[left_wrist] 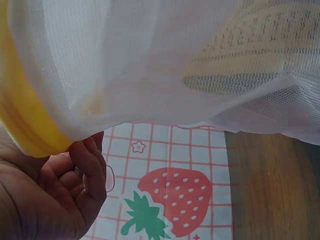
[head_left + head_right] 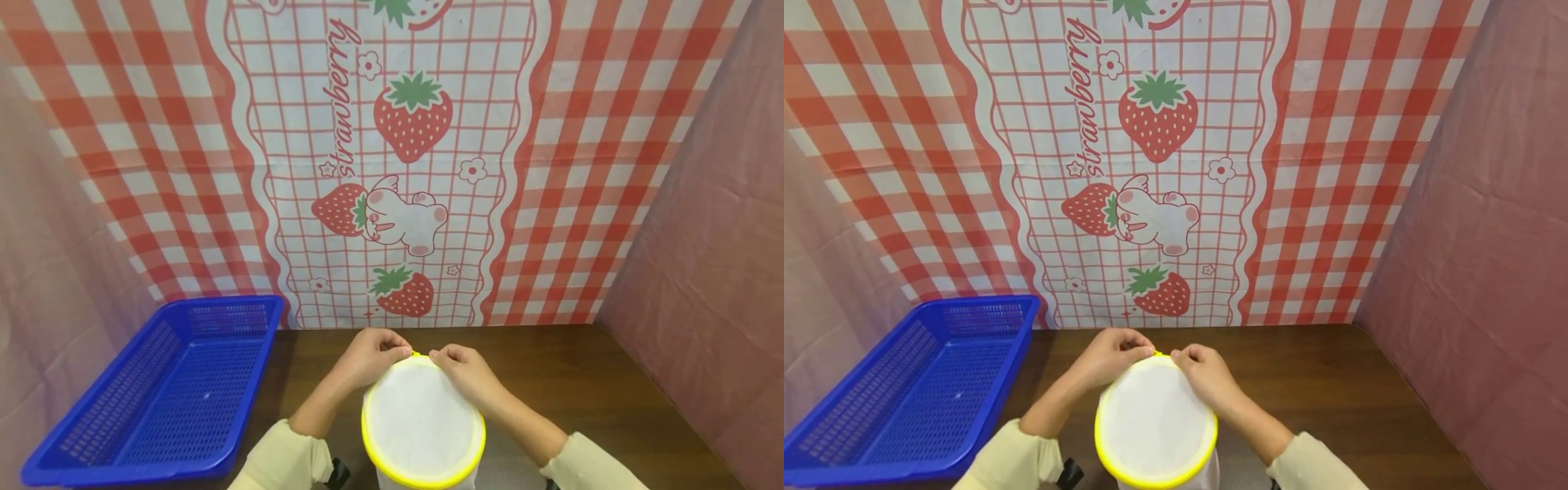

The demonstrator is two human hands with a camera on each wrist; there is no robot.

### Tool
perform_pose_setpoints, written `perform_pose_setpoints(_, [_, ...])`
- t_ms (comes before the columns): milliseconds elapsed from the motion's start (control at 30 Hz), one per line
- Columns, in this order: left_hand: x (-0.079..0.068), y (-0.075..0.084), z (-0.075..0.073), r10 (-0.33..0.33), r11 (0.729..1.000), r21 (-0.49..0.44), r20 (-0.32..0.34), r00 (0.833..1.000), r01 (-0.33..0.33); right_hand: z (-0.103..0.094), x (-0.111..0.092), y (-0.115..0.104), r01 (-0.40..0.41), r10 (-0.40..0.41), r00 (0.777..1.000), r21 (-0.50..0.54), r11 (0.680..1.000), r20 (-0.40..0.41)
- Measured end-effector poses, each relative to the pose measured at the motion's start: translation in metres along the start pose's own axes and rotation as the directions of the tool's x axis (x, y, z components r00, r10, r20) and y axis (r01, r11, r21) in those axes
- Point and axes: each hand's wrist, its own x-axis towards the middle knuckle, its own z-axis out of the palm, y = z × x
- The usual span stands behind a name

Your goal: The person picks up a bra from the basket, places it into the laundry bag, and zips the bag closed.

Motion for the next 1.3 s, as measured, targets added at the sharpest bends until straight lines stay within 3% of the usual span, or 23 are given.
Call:
perform_pose_setpoints(667, [-0.0040,-0.0018,-0.0003,0.006,1.000,0.005,-0.026,1.000,-0.006,0.0007,-0.0041,0.0049,-0.007,0.008,0.999,0.050,0.999,-0.033])
perform_pose_setpoints(1300, [-0.0013,-0.0009,-0.0009,0.023,0.999,0.032,0.004,1.000,-0.023,-0.0019,-0.0007,-0.0043,-0.025,0.024,0.998,0.013,1.000,0.061])
